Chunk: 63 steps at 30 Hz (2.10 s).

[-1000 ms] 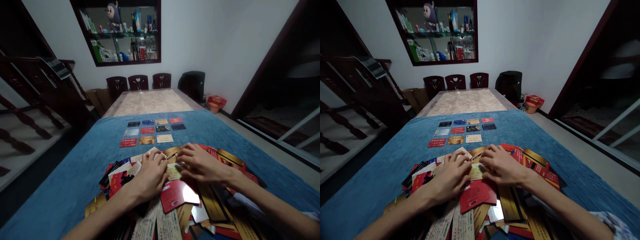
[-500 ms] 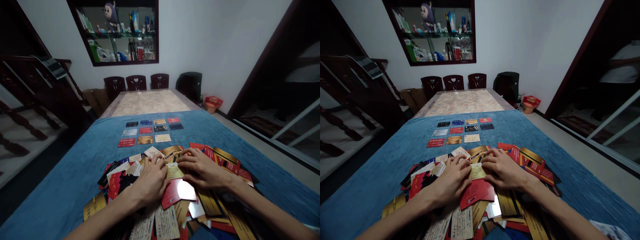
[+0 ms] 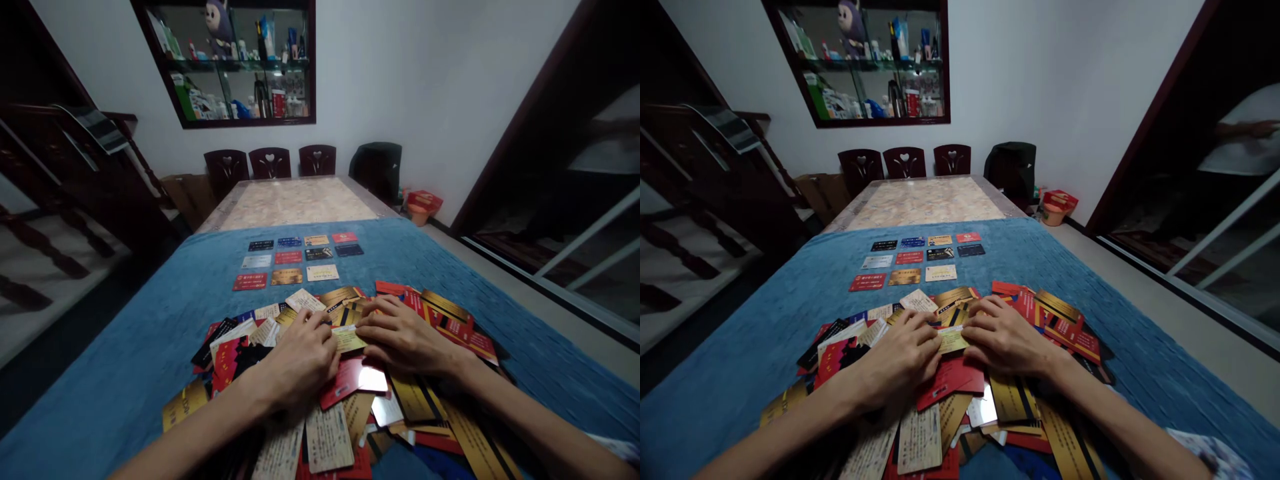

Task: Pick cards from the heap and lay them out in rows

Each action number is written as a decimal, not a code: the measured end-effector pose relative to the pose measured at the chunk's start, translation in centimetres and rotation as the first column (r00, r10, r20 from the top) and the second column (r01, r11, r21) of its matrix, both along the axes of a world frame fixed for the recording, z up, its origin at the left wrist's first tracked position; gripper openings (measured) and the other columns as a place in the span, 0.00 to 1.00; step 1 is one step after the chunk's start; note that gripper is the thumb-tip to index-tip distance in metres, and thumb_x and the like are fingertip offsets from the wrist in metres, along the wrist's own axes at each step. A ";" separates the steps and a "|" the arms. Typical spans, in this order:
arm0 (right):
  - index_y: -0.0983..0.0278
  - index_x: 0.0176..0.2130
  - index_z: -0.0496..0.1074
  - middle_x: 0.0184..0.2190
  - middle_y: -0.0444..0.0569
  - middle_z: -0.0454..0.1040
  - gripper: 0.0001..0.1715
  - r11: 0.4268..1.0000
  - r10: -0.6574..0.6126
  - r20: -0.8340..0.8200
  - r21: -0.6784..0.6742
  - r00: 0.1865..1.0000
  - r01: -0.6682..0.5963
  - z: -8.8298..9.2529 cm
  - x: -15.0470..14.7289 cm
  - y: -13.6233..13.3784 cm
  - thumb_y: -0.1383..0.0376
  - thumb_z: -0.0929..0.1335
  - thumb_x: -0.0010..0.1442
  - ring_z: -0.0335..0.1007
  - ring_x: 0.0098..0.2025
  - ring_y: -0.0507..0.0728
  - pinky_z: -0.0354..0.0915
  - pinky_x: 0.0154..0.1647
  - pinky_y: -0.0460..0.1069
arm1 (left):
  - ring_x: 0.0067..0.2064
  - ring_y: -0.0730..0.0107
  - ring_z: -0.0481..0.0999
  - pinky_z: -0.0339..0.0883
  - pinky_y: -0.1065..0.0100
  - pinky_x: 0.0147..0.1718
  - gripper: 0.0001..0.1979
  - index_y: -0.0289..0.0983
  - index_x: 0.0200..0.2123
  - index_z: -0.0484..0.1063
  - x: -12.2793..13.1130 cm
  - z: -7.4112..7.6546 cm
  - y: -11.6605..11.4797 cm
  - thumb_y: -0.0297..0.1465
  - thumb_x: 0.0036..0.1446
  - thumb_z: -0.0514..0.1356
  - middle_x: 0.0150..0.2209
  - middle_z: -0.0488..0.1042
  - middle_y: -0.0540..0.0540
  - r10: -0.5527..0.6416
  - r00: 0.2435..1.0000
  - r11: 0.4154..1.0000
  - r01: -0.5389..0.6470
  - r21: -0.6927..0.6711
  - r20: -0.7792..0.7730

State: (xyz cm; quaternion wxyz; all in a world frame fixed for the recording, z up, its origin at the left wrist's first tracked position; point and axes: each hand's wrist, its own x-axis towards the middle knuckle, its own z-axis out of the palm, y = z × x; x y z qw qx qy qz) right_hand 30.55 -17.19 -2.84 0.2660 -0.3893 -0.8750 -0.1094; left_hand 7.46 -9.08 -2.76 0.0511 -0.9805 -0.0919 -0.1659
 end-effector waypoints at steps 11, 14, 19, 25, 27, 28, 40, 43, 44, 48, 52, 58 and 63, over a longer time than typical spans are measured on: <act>0.62 0.43 0.75 0.37 0.53 0.79 0.08 0.976 -0.183 -0.229 -0.158 0.956 0.149 -0.3 0.0 0.3 0.66 0.66 0.65 0.69 0.46 0.61 0.67 0.46 0.59 | 0.35 0.68 0.72 0.65 0.68 0.37 0.14 0.35 0.30 0.75 -0.7 2.6 1.8 0.25 0.64 0.52 0.30 0.75 0.45 0.060 0.988 0.918 0.002 -0.398 0.143; 0.63 0.39 0.74 0.35 0.52 0.79 0.06 0.969 -0.204 -0.260 -0.188 0.944 0.158 -0.4 -0.2 0.6 0.66 0.66 0.65 0.68 0.45 0.61 0.66 0.46 0.60 | 0.32 0.70 0.72 0.64 0.70 0.34 0.14 0.35 0.28 0.74 -0.6 2.4 2.1 0.24 0.63 0.52 0.29 0.76 0.46 0.134 0.978 0.871 -0.039 -0.489 0.161; 0.63 0.38 0.74 0.36 0.53 0.78 0.05 0.955 -0.246 -0.316 -0.240 0.916 0.174 -0.7 -0.4 0.9 0.66 0.67 0.64 0.68 0.46 0.61 0.66 0.47 0.60 | 0.33 0.71 0.75 0.65 0.71 0.35 0.13 0.35 0.32 0.77 -0.4 2.2 2.2 0.24 0.62 0.52 0.32 0.79 0.46 0.195 0.961 0.808 -0.045 -0.587 0.195; 0.63 0.37 0.74 0.36 0.52 0.75 0.06 0.937 -0.283 -0.430 -0.315 0.857 0.151 -0.3 -0.6 0.9 0.67 0.66 0.63 0.69 0.46 0.60 0.67 0.47 0.57 | 0.37 0.69 0.77 0.67 0.70 0.38 0.12 0.35 0.36 0.79 -0.4 1.8 2.3 0.25 0.61 0.54 0.37 0.81 0.45 0.238 0.941 0.759 -0.027 -0.650 0.239; 0.62 0.37 0.74 0.36 0.52 0.74 0.06 0.935 -0.292 -0.463 -0.320 0.837 0.149 0.0 -0.8 0.9 0.67 0.65 0.63 0.70 0.44 0.58 0.67 0.46 0.55 | 0.37 0.69 0.77 0.67 0.70 0.38 0.12 0.36 0.35 0.79 -0.3 1.7 2.3 0.25 0.61 0.54 0.37 0.81 0.46 0.248 0.937 0.744 -0.022 -0.668 0.245; 0.62 0.37 0.73 0.36 0.51 0.74 0.06 0.935 -0.296 -0.476 -0.322 0.828 0.150 0.1 -0.9 0.9 0.67 0.65 0.63 0.70 0.43 0.58 0.68 0.45 0.54 | 0.38 0.69 0.77 0.67 0.70 0.38 0.12 0.36 0.35 0.79 -0.3 1.7 2.3 0.25 0.61 0.54 0.37 0.81 0.46 0.247 0.937 0.738 -0.016 -0.675 0.247; 0.61 0.44 0.73 0.32 0.49 0.75 0.09 0.982 -0.191 -0.451 -0.081 0.872 0.174 1.6 -1.9 1.7 0.66 0.63 0.68 0.67 0.37 0.56 0.65 0.39 0.50 | 0.41 0.66 0.75 0.68 0.67 0.43 0.11 0.37 0.36 0.79 -0.3 2.1 2.0 0.26 0.60 0.55 0.35 0.80 0.45 0.178 0.960 0.749 0.010 -0.663 0.216; 0.61 0.46 0.75 0.31 0.49 0.76 0.13 0.980 -0.179 -0.295 0.029 0.938 0.196 2.8 -2.2 2.2 0.66 0.62 0.69 0.64 0.38 0.57 0.61 0.40 0.53 | 0.41 0.66 0.75 0.68 0.65 0.43 0.09 0.36 0.38 0.78 -0.5 2.3 2.1 0.27 0.58 0.57 0.37 0.79 0.44 0.246 0.914 0.757 0.026 -0.652 0.322; 0.61 0.46 0.75 0.31 0.49 0.76 0.14 0.979 -0.175 -0.241 0.063 0.955 0.196 3.2 -2.4 2.4 0.66 0.62 0.69 0.63 0.38 0.58 0.60 0.41 0.53 | 0.41 0.66 0.75 0.69 0.65 0.43 0.09 0.36 0.38 0.77 -0.6 2.4 2.1 0.27 0.57 0.57 0.37 0.79 0.44 0.271 0.896 0.760 0.025 -0.650 0.352; 0.59 0.46 0.76 0.30 0.49 0.75 0.14 0.980 -0.158 -0.036 0.115 0.987 0.161 4.5 -3.3 3.2 0.67 0.62 0.68 0.62 0.42 0.59 0.58 0.44 0.55 | 0.40 0.66 0.75 0.69 0.64 0.43 0.09 0.36 0.39 0.76 -0.9 2.9 2.1 0.27 0.55 0.58 0.36 0.78 0.46 0.333 0.851 0.757 0.016 -0.653 0.406; 0.60 0.44 0.74 0.33 0.49 0.76 0.10 0.987 -0.131 0.041 0.097 0.991 0.127 4.6 -4.1 3.8 0.67 0.64 0.68 0.61 0.43 0.60 0.56 0.46 0.55 | 0.37 0.68 0.74 0.68 0.66 0.42 0.08 0.36 0.36 0.74 -0.8 2.9 2.0 0.26 0.52 0.58 0.34 0.77 0.47 0.370 0.835 0.748 -0.007 -0.664 0.408; 0.64 0.42 0.71 0.35 0.51 0.75 0.06 0.988 -0.111 -0.046 0.107 0.993 0.115 3.6 -4.6 4.3 0.67 0.65 0.66 0.62 0.42 0.59 0.57 0.44 0.53 | 0.33 0.72 0.72 0.67 0.70 0.38 0.05 0.36 0.32 0.73 -0.6 2.3 2.0 0.26 0.53 0.57 0.30 0.74 0.50 0.358 0.849 0.747 -0.011 -0.665 0.388; 0.65 0.46 0.69 0.37 0.52 0.75 0.11 0.985 -0.173 -0.066 -0.023 0.983 0.172 3.7 -4.8 4.1 0.66 0.69 0.63 0.64 0.43 0.59 0.57 0.42 0.52 | 0.31 0.73 0.70 0.65 0.72 0.35 0.05 0.36 0.28 0.71 -0.5 2.0 2.3 0.22 0.50 0.56 0.29 0.73 0.51 0.349 0.869 0.761 -0.045 -0.647 0.350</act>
